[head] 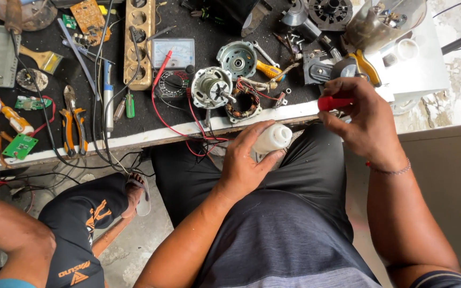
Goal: The person cleans a small electric motor component with a yellow sponge, then retrieves a small metal part from a container and inserts it into the motor. They open a white bottle and apply liquid to the motor part.
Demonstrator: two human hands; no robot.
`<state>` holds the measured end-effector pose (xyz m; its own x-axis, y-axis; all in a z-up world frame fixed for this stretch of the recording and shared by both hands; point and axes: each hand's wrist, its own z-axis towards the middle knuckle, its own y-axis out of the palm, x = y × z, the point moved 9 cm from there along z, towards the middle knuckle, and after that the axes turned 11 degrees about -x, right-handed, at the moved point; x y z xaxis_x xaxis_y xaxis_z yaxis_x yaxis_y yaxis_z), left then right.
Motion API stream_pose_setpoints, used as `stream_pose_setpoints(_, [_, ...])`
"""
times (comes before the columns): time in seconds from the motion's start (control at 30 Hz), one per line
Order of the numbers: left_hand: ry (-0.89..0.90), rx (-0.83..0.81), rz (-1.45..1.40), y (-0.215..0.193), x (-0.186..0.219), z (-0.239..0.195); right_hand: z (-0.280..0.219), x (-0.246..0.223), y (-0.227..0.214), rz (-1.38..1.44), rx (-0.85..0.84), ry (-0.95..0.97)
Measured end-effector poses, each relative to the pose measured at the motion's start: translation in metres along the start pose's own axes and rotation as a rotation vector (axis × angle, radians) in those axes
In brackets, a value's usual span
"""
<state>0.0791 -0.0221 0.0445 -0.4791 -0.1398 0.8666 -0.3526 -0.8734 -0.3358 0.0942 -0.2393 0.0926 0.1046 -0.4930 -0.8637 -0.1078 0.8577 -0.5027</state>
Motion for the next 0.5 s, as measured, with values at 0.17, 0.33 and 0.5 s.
stream_pose_setpoints(0.17, [0.03,0.077,-0.057,-0.026,0.008,-0.01,0.02,0.034,0.0,-0.199,0.08,0.073])
stream_pose_setpoints(0.33, [-0.011,0.174,0.061,-0.063,0.004,-0.03,0.043,0.062,0.028,-0.661,-0.018,0.106])
stream_pose_setpoints(0.5, [-0.068,0.351,0.223,-0.106,-0.017,-0.054,0.056,0.087,0.05,-0.798,-0.065,-0.014])
